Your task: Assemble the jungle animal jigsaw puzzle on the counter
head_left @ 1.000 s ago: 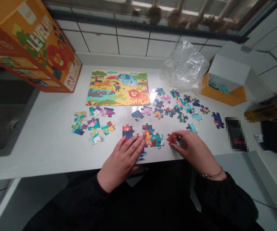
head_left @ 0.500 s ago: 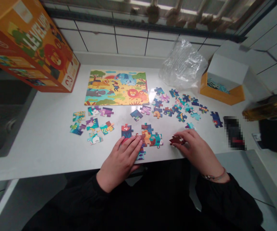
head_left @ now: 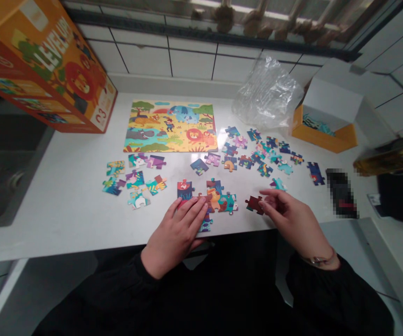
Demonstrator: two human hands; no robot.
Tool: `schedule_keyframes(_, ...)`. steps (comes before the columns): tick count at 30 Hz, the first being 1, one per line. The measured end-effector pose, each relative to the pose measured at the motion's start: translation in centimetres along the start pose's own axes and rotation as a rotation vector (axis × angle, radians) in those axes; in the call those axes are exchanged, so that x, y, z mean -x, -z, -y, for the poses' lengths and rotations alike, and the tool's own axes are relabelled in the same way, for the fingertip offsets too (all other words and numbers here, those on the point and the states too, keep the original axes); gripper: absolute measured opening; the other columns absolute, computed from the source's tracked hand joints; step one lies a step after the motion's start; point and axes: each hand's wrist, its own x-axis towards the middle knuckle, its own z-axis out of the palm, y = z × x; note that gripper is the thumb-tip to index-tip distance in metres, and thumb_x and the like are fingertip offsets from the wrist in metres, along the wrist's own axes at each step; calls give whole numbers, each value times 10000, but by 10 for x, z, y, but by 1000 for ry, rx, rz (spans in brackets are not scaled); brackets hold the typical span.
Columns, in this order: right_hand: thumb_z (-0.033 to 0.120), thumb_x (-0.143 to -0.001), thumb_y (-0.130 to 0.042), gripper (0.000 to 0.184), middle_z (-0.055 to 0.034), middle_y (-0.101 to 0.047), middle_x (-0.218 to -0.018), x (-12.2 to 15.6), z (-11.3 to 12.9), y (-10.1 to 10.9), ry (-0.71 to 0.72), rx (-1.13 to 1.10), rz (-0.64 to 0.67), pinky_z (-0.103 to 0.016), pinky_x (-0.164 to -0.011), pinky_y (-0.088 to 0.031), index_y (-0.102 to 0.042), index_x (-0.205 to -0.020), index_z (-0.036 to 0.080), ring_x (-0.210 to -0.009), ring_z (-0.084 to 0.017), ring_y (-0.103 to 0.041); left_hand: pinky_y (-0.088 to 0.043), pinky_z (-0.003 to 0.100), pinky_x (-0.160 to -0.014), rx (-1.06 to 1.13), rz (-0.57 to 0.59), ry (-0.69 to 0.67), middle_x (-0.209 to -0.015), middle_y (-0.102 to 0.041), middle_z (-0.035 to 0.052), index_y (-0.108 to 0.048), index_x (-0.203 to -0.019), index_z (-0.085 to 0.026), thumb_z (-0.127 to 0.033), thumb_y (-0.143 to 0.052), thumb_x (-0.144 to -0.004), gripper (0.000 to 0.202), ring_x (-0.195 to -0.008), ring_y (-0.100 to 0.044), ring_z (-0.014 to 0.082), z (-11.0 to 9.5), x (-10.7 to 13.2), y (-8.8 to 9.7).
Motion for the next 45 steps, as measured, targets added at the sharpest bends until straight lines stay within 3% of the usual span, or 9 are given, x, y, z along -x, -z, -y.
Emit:
schedule_keyframes(3, 494, -1050, -674, 461, -65, -837, -987, 2, 7, -4, -63, -168, 87, -420, -800, -658, -692, -1451, 267, -867, -271, -819, -339, 561, -1326, 6, 2, -1, -1786, -439, 156, -414, -1724, -130, -470, -752, -1015, 856, -1619, -434, 348, 0, 0, 0)
schedule_keyframes(10, 492, -1037, -711, 371, -57, -831, -1030, 11, 36, -35, -133, -505, 332, -381, -819, -685, -685, -1327, 261, -897, -238, -832, -357, 555, -1327, 3, 12, 3, -1776, -457, 156, -408, -1738, -154, -449, -772, -999, 875, -1620, -438, 350, -1, 0, 2)
schedule_keyframes(16, 472, -1036, -713, 333, -42, -804, -957, 10, 37, -52, -66, -463, 293, -366, -769, -660, -676, -1292, 262, -849, -226, -783, -347, 568, -1333, 11, -5, 6, -1793, -426, 157, -406, -1743, -159, -432, -739, -1020, 841, -1634, -422, 351, -1, 1, -2)
schedule_keyframes(21, 419, -1021, -721, 317, -53, -813, -1038, 3, 36, -54, -36, -428, 254, -387, -813, -671, -674, -1296, 270, -907, -238, -797, -340, 561, -1331, 10, -5, 2, -1794, -423, 150, -463, -1706, -153, -405, -715, -1032, 762, -1629, -431, 352, -1, 1, -1)
schedule_keyframes(29, 358, -990, -729, 523, -55, -776, -1186, -11, 45, -60, 5, -463, 214, -381, -820, -682, -624, -1501, 313, -906, -214, -798, -333, 568, -1326, 9, 12, 3, -1811, -389, 137, -447, -1711, -150, -408, -701, -1046, 757, -1632, -426, 351, 0, 1, 0)
schedule_keyframes(31, 366, -1003, -717, 431, -64, -795, -1194, -13, 45, -61, -2, -472, 217, -385, -819, -683, -667, -1425, 297, -894, -217, -801, -328, 566, -1328, 5, 19, 2, -1818, -374, 135, -433, -1718, -143, -417, -688, -1056, 761, -1640, -414, 346, 0, 1, -1)
schedule_keyframes(35, 468, -1029, -712, 267, -62, -827, -1025, -15, 44, -65, -34, -461, 196, -373, -758, -663, -710, -1199, 262, -860, -239, -795, -321, 568, -1332, -6, 17, 4, -1824, -362, 133, -425, -1723, -132, -441, -692, -1054, 783, -1645, -401, 342, 0, 1, -1)
schedule_keyframes(42, 608, -1007, -706, 400, -85, -814, -972, -20, 48, -68, -56, -374, 87, -322, -656, -587, -795, -1023, 218, -776, -218, -735, -362, 571, -1312, -25, 30, -4, -1813, -391, 135, -433, -1719, -118, -498, -729, -1028, 842, -1636, -404, 339, -1, 0, 2)
schedule_keyframes(45, 628, -968, -740, 430, -87, -806, -976, -26, 52, -72, -113, -499, 96, -321, -637, -594, -789, -1053, 210, -771, -214, -724, -358, 569, -1310, -26, 29, -3, -1818, -384, 125, -427, -1721, -118, -506, -706, -1043, 829, -1635, -402, 333, -1, 0, 2)
